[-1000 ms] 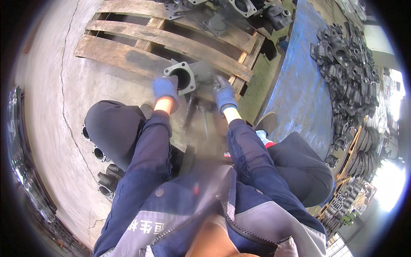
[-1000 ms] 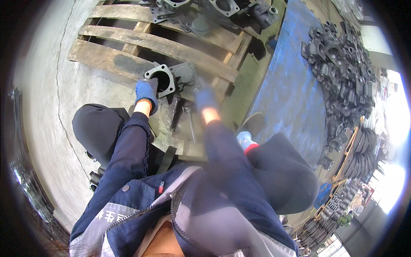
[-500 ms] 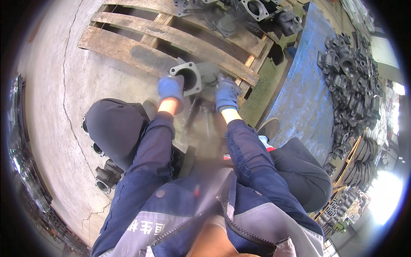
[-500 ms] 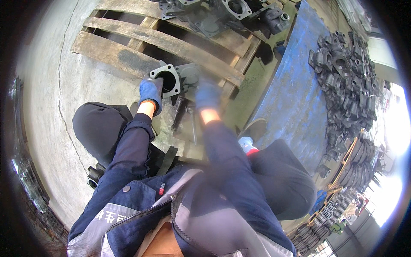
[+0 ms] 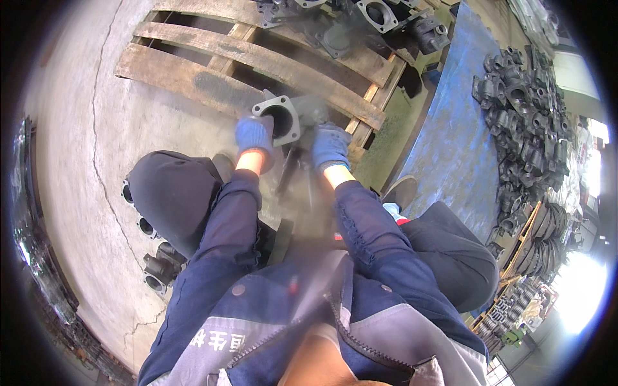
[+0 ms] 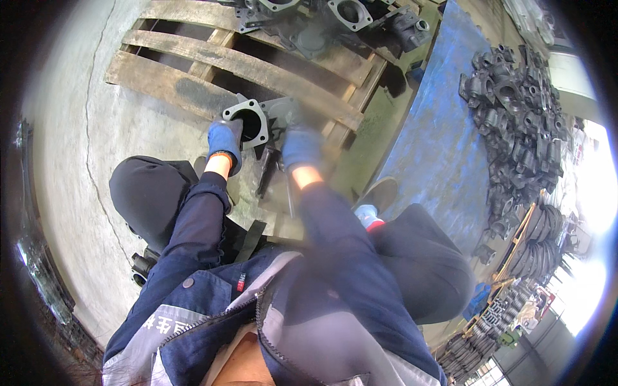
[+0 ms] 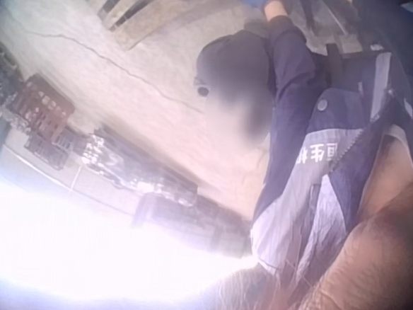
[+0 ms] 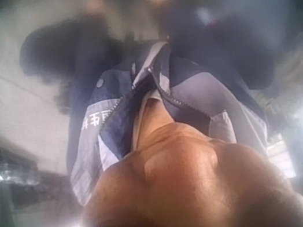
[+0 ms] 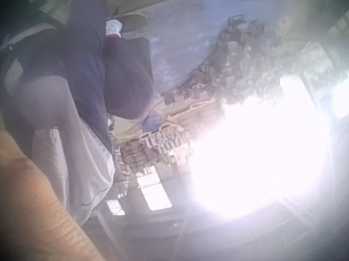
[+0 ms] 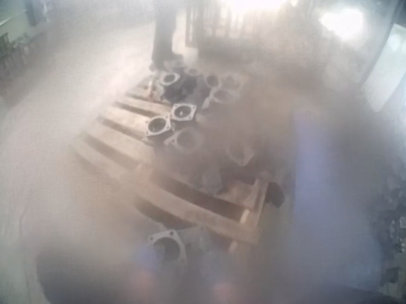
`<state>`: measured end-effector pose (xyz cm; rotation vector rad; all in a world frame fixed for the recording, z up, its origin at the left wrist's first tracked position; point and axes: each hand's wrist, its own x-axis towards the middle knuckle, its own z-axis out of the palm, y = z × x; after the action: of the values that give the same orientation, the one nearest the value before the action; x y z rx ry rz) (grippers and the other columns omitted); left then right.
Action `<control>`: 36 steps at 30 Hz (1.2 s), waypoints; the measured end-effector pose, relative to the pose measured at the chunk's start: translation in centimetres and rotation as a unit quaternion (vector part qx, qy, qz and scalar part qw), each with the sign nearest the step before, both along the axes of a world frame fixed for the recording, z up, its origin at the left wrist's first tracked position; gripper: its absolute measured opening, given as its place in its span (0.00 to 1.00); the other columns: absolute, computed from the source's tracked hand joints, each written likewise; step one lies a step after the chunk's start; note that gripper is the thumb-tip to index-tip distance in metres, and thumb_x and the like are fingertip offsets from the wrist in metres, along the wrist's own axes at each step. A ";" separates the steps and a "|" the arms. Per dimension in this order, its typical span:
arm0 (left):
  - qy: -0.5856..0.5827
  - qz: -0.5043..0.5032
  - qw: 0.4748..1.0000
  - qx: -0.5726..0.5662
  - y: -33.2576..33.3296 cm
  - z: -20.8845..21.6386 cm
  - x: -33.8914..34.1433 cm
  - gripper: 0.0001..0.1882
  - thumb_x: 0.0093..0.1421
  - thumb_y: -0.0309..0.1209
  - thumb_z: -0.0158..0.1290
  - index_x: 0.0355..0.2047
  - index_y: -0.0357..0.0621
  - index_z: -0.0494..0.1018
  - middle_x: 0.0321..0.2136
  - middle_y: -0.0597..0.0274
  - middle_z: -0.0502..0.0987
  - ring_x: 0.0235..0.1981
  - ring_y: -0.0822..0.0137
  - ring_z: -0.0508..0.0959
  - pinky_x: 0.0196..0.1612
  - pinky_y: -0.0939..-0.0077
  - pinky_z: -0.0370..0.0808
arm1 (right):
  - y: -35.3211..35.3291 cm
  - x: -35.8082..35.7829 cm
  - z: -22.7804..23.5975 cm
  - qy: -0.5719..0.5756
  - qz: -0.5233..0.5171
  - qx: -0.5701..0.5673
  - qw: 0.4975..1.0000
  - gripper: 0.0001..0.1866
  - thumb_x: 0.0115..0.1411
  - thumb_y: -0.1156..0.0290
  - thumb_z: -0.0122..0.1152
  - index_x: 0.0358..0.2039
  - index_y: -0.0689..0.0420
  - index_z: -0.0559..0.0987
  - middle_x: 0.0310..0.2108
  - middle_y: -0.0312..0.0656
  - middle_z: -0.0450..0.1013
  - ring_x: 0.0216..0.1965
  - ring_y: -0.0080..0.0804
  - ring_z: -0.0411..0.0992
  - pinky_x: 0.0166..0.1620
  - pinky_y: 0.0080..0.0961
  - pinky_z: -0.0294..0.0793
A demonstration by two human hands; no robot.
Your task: The person sits on the floor and repeatedly strikes a metal part with a hammer, rotating it to hit different sides. They place the part on a wooden pallet and continue striking it multiple times.
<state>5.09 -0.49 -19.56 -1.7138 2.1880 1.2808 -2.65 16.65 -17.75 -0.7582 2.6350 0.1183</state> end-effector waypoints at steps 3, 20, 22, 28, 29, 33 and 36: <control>0.008 -0.053 0.998 -0.021 -0.2 -0.8 0.2 0.19 0.56 0.31 0.56 0.47 0.36 0.76 0.39 0.47 0.82 0.38 0.54 0.83 0.43 0.64 0.77 | 0.3 -0.4 -0.2 -0.016 -0.035 -0.055 0.998 0.13 0.53 0.71 0.61 0.40 0.54 0.82 0.41 0.48 0.79 0.46 0.45 0.78 0.45 0.41 0.75; -0.024 -0.037 0.999 -0.007 0.2 1.7 0.0 0.17 0.54 0.35 0.54 0.40 0.36 0.78 0.40 0.42 0.81 0.44 0.47 0.80 0.44 0.61 0.77 | 2.5 -0.1 -2.7 -0.067 -0.160 -0.268 0.948 0.26 0.55 0.73 0.55 0.57 0.46 0.77 0.48 0.52 0.76 0.50 0.51 0.74 0.56 0.40 0.71; -0.016 -0.057 0.998 -0.020 0.3 0.7 0.2 0.17 0.54 0.37 0.54 0.37 0.37 0.79 0.39 0.39 0.80 0.46 0.43 0.78 0.45 0.59 0.77 | 2.4 -0.2 -2.5 -0.056 -0.149 -0.260 0.952 0.24 0.56 0.72 0.54 0.54 0.43 0.79 0.46 0.50 0.77 0.48 0.49 0.75 0.54 0.39 0.73; 0.054 -0.056 0.996 -0.040 -0.3 -2.5 1.0 0.16 0.55 0.37 0.53 0.37 0.38 0.78 0.40 0.39 0.79 0.46 0.43 0.78 0.46 0.59 0.77 | 3.0 -0.5 -4.1 -0.005 -0.061 -0.237 0.970 0.21 0.57 0.73 0.55 0.51 0.43 0.81 0.42 0.48 0.78 0.43 0.45 0.77 0.48 0.36 0.75; 0.055 -0.102 0.991 -0.067 -0.5 -2.7 1.1 0.16 0.55 0.37 0.52 0.37 0.38 0.78 0.39 0.39 0.79 0.46 0.43 0.78 0.46 0.59 0.77 | 3.3 -0.6 -4.8 0.010 -0.039 -0.251 0.967 0.21 0.57 0.74 0.55 0.51 0.44 0.81 0.41 0.48 0.79 0.42 0.44 0.78 0.47 0.35 0.76; 0.040 -0.002 0.999 0.030 -0.5 -2.2 0.7 0.18 0.54 0.37 0.52 0.40 0.38 0.78 0.39 0.38 0.80 0.45 0.42 0.79 0.47 0.58 0.77 | 4.0 -1.3 -8.1 -0.137 -0.174 -0.458 0.861 0.16 0.61 0.76 0.57 0.50 0.54 0.80 0.38 0.44 0.80 0.37 0.30 0.78 0.42 0.26 0.75; 0.013 -0.002 1.000 -0.005 -0.2 -1.3 0.4 0.20 0.52 0.37 0.53 0.42 0.38 0.78 0.40 0.38 0.80 0.46 0.43 0.79 0.48 0.58 0.77 | 4.1 -1.4 -9.6 -0.293 -0.328 -0.460 0.772 0.13 0.62 0.77 0.57 0.48 0.59 0.81 0.40 0.43 0.80 0.38 0.23 0.76 0.43 0.22 0.75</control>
<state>5.50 -0.68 -20.90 -1.7036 2.2145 1.3009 -4.06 20.79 -27.33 -0.0094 2.0438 -1.4317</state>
